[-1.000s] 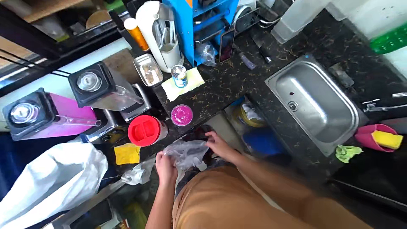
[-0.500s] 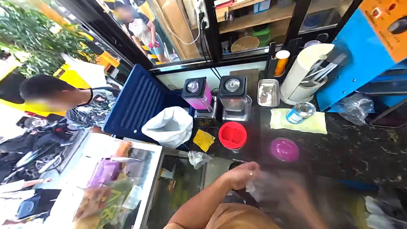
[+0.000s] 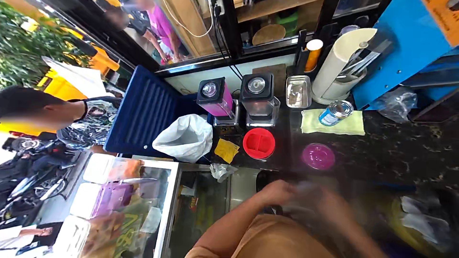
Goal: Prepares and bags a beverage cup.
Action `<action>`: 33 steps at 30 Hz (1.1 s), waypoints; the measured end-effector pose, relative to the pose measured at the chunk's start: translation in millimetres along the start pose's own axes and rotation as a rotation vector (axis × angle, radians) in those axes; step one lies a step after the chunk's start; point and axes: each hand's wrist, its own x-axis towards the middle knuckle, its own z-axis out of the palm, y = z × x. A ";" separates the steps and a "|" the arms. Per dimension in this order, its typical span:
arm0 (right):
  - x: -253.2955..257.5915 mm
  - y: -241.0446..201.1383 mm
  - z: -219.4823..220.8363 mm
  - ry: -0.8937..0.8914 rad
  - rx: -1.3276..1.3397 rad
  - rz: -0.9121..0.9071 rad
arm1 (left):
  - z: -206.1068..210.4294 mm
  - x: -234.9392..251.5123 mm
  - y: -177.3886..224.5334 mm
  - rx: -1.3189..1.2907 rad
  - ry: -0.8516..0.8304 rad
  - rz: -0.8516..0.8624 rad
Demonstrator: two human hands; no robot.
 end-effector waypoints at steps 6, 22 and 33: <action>-9.8 -31.0 -14.5 0.002 -0.132 0.092 | 6.5 14.3 22.4 0.642 0.242 -0.330; 54.1 -37.6 -21.6 0.675 0.202 -0.297 | -13.2 8.2 19.7 0.647 0.159 -0.326; 4.3 -55.6 -100.7 0.776 0.246 -0.388 | -37.8 49.7 43.5 0.592 0.148 -0.151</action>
